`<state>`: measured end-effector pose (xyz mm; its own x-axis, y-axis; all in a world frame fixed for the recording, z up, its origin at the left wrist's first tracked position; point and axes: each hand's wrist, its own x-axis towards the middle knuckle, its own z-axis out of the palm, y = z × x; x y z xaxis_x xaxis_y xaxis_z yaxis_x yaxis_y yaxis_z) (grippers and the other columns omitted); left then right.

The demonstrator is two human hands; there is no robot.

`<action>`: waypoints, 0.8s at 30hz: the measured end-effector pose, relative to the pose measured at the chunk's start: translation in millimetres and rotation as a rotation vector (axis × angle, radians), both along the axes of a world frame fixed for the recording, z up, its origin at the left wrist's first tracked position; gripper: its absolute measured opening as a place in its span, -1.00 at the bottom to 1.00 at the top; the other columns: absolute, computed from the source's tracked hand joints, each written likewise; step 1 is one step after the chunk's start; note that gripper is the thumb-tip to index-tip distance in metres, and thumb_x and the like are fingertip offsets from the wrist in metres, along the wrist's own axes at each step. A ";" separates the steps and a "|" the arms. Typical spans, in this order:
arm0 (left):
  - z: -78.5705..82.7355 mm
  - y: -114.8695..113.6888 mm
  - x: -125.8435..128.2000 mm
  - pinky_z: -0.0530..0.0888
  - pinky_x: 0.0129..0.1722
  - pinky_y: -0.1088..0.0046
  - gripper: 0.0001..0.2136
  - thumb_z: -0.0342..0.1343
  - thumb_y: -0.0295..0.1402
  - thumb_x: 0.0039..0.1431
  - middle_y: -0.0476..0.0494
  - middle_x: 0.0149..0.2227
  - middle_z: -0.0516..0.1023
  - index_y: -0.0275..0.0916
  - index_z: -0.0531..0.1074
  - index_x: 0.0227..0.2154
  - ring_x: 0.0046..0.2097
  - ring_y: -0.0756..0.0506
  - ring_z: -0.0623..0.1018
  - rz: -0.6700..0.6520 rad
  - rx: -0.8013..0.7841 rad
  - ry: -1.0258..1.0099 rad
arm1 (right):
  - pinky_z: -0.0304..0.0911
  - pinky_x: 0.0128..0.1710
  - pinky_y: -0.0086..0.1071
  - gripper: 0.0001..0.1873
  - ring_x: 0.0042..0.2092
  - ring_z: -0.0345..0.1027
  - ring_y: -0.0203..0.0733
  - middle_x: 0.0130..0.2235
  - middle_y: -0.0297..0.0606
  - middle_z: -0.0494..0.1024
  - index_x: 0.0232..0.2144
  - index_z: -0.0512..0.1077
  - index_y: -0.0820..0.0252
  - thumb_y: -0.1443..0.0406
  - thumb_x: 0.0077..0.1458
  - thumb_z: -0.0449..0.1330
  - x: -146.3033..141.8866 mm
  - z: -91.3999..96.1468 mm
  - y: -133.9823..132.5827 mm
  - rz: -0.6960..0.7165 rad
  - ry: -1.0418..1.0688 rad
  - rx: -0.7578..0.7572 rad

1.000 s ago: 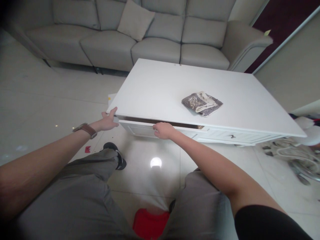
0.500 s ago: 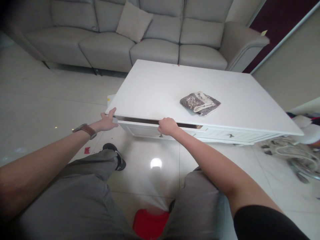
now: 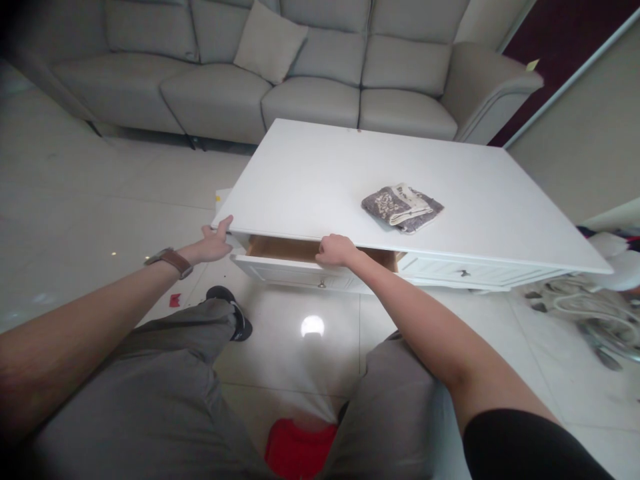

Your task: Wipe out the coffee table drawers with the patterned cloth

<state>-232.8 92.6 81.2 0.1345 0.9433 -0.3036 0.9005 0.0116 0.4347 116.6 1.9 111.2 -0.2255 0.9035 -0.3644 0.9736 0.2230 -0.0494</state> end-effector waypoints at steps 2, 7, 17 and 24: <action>-2.0 0.7 -1.4 0.27 0.39 -0.01 0.08 0.28 -0.23 -0.08 -0.46 0.45 -0.07 -0.14 -0.14 0.50 0.39 -0.53 0.28 0.010 0.009 0.004 | 0.32 -0.20 -0.35 -0.62 -0.12 0.56 -0.01 -0.11 -0.02 0.69 -0.14 0.69 0.20 0.18 0.21 0.13 1.3 -4.6 -2.9 0.061 -0.026 -0.047; -4.3 -0.3 -2.2 0.21 0.42 0.01 0.20 0.38 -0.16 -0.16 -0.45 0.48 -0.18 -0.13 -0.22 0.50 0.43 -0.55 0.20 -0.009 -0.001 0.010 | 0.37 -0.11 -0.30 -0.55 -0.07 0.58 0.07 -0.07 0.16 0.66 -0.08 0.67 0.38 0.21 0.26 0.09 2.6 -13.4 -10.6 0.131 -0.093 -0.110; -3.7 -0.7 0.1 0.18 0.43 0.04 0.28 0.43 -0.18 -0.20 -0.49 0.48 -0.25 -0.12 -0.29 0.51 0.40 -0.53 0.26 -0.003 -0.032 0.036 | 0.35 -0.28 -0.29 -0.64 -0.24 0.58 0.07 -0.28 0.11 0.68 -0.35 0.70 0.38 0.22 0.10 0.18 -9.0 -13.2 -17.4 0.132 -0.074 -0.296; -9.2 2.7 -3.3 0.18 0.42 -0.03 0.29 0.45 -0.17 -0.21 -0.54 0.49 -0.26 -0.15 -0.28 0.50 0.42 -0.59 0.21 -0.015 -0.019 0.036 | 0.33 -0.30 -0.33 -0.69 -0.31 0.57 -0.02 -0.37 0.04 0.66 -0.41 0.69 0.38 0.26 0.09 0.19 -19.2 -13.5 -30.3 0.199 -0.060 -0.362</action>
<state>-236.1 95.3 72.0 0.1373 0.9352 -0.3264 0.9155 0.0059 0.4022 97.4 -28.5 97.7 -0.3519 0.6557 -0.6680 0.9166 0.3861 -0.1038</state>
